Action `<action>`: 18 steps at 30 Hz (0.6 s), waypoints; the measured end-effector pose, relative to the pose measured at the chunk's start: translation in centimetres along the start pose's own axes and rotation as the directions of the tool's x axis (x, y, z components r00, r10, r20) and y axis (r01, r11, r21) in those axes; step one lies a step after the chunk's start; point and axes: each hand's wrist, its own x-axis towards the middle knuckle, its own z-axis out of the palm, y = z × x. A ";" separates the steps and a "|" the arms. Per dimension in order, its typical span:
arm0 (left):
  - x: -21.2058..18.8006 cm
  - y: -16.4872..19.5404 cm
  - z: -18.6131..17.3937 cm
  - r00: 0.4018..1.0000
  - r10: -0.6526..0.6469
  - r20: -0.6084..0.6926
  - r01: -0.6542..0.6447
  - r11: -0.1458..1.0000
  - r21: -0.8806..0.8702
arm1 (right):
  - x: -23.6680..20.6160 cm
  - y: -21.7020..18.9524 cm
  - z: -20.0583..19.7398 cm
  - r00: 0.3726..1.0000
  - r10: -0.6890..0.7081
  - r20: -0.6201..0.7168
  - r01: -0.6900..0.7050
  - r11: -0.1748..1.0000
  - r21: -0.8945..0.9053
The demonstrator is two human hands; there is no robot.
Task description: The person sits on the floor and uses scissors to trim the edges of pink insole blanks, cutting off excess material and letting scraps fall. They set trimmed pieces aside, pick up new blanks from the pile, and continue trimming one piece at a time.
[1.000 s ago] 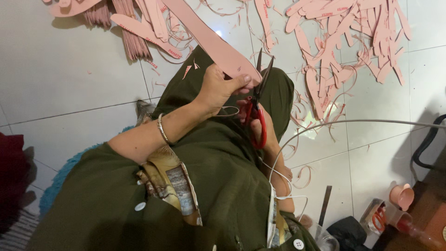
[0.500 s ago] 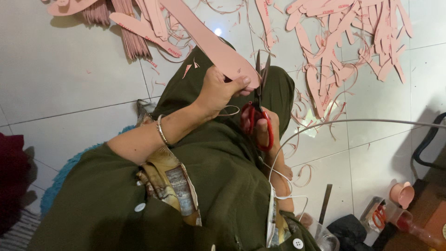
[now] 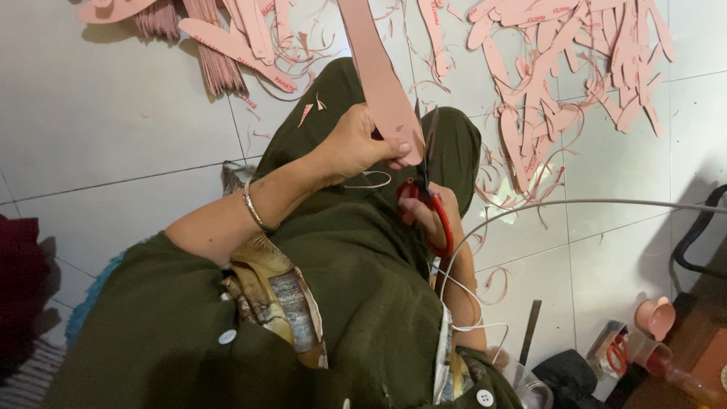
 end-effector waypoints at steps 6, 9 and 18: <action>0.1 -0.4 -0.3 0.999 -0.034 0.027 0.033 0.997 0.066 | 0.0 -0.2 0.5 0.998 0.055 -0.001 -0.055 0.998 0.013; 0.2 -0.8 -0.2 0.994 0.018 0.107 -0.026 0.997 0.073 | -0.2 -0.2 0.7 0.998 -0.035 0.049 0.030 0.995 0.092; -0.1 -2.2 0.3 0.983 -0.083 0.165 0.027 0.949 0.313 | 0.7 3.0 0.6 0.993 0.065 -0.102 -0.052 0.991 0.127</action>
